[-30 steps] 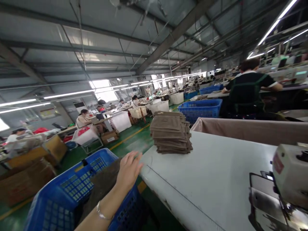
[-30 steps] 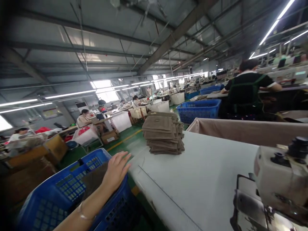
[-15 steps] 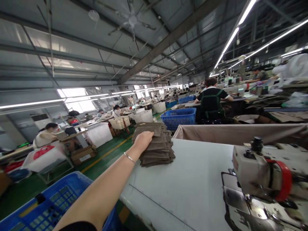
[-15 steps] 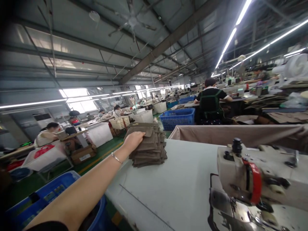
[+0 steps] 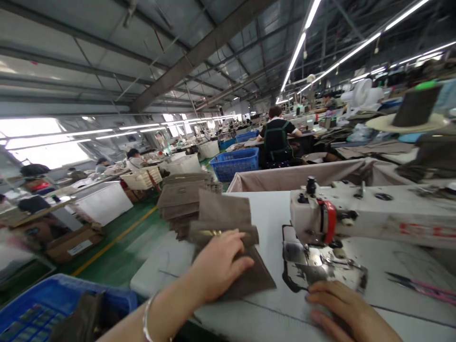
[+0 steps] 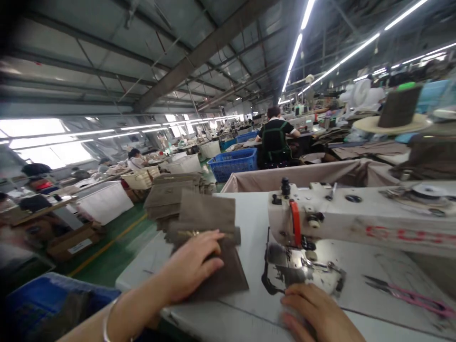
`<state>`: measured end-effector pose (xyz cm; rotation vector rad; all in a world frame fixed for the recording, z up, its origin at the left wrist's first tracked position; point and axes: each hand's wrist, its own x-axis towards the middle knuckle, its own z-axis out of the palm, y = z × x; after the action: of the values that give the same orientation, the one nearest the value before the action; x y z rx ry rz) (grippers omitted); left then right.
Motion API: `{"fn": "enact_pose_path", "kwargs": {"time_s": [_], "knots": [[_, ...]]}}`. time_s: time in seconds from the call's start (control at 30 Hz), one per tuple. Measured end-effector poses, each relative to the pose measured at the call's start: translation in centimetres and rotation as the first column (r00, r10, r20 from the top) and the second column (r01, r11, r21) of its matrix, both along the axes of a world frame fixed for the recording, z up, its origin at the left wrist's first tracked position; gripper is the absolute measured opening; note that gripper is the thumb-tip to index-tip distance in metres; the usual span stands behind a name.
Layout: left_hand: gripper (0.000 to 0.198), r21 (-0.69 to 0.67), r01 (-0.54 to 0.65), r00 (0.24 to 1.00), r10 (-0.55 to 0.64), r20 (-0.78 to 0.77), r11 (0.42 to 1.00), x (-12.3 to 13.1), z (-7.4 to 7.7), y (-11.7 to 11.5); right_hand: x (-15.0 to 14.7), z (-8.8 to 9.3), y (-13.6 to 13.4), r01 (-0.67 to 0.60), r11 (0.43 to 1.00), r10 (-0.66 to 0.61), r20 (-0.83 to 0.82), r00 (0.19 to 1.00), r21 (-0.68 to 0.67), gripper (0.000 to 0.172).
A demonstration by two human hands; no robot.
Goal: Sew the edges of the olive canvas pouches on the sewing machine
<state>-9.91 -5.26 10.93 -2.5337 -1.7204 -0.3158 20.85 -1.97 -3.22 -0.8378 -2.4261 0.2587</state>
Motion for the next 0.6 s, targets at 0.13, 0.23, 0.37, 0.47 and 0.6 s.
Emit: {"fn": "enact_pose_path", "kwargs": {"time_s": [0.13,0.23,0.37,0.47,0.6], "knots": [[0.053,-0.164,-0.091,0.987,0.111,0.119,0.982,2.9,-8.6,-1.0,-1.8,0.9,-1.9,0.118,0.982,-0.113,0.038,0.993,-0.147,0.025],[0.045,-0.137,-0.161,0.966,0.185,0.182,0.977,3.2,-10.2,0.8,-3.0,0.4,-2.9,0.161,0.969,-0.165,-0.005,0.986,-0.186,0.022],[0.020,-0.171,-0.155,0.942,0.198,0.271,0.973,3.8,-9.2,2.7,-4.0,0.4,-3.4,0.189,0.937,-0.227,-0.102,0.968,-0.295,0.023],[0.011,-0.248,-0.075,0.922,0.162,0.352,0.966,4.7,-8.0,1.8,-4.1,1.1,-3.7,0.199,0.917,-0.260,-0.142,0.955,-0.345,0.017],[0.020,-0.422,0.105,0.798,0.177,0.576,0.901,5.7,-5.3,-1.6,-3.3,3.0,-4.6,0.111,0.878,-0.264,-0.276,0.924,-0.466,0.004]]}}
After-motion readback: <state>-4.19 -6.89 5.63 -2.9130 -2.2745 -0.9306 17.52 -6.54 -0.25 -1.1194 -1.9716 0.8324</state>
